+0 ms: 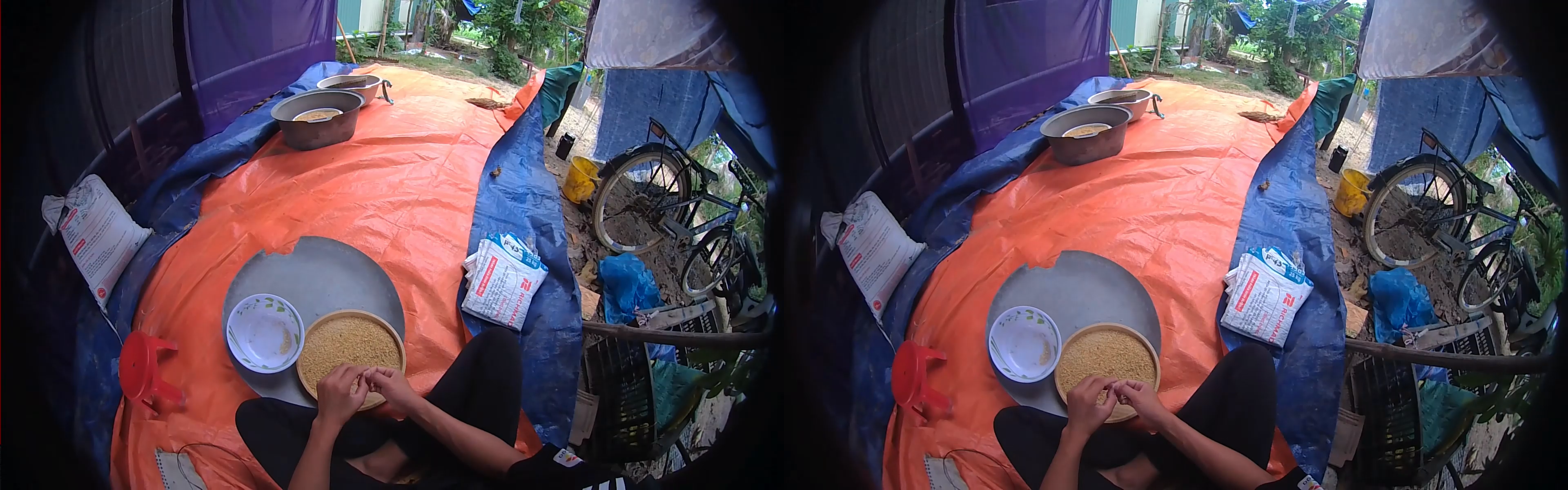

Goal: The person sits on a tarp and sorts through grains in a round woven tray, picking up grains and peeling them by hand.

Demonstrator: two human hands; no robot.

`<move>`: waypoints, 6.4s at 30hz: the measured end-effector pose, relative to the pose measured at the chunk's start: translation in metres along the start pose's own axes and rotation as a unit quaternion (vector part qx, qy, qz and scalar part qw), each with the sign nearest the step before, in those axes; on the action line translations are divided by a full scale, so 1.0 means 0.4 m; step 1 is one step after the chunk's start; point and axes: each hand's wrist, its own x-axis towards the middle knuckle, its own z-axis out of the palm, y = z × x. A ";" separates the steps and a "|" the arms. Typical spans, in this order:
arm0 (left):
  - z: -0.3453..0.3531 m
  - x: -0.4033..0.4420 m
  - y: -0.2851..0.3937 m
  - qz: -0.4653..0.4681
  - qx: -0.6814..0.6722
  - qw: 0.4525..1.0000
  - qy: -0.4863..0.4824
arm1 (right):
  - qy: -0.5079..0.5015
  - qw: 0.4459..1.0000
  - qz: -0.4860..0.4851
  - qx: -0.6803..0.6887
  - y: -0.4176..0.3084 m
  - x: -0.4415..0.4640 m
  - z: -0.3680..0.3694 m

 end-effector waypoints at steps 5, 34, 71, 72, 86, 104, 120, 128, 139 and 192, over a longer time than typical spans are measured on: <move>0.003 -0.004 -0.005 -0.067 -0.030 0.997 -0.033 | -0.021 0.995 -0.040 -0.093 -0.001 0.000 -0.005; 0.008 -0.016 -0.044 -0.116 -0.035 0.989 -0.085 | -0.005 0.966 -0.098 -0.239 -0.016 -0.011 0.019; 0.019 -0.026 -0.057 -0.101 -0.052 0.987 -0.112 | 0.030 0.969 -0.097 -0.226 0.016 -0.002 0.006; 0.021 -0.027 -0.058 -0.100 -0.054 0.987 -0.111 | 0.031 0.969 -0.097 -0.226 0.018 -0.002 0.004; 0.034 -0.034 -0.058 -0.075 -0.034 0.991 -0.108 | 0.050 0.964 -0.112 -0.234 0.028 0.002 -0.002; 0.053 -0.044 -0.055 -0.052 -0.008 0.993 -0.110 | 0.105 0.960 -0.083 -0.245 0.023 -0.013 0.007; 0.029 -0.019 -0.048 -0.001 0.016 0.999 -0.048 | 0.081 0.976 -0.092 -0.182 0.014 -0.005 0.003; 0.025 -0.014 -0.048 0.000 0.006 1.000 -0.018 | 0.072 0.970 -0.109 -0.203 -0.015 -0.009 0.021; 0.036 -0.014 -0.042 0.033 0.036 0.999 0.024 | 0.090 0.978 -0.098 -0.161 -0.038 -0.017 0.034; 0.040 -0.006 -0.086 -0.229 -0.307 0.922 -0.046 | 0.084 0.974 -0.130 -0.167 -0.052 -0.026 0.059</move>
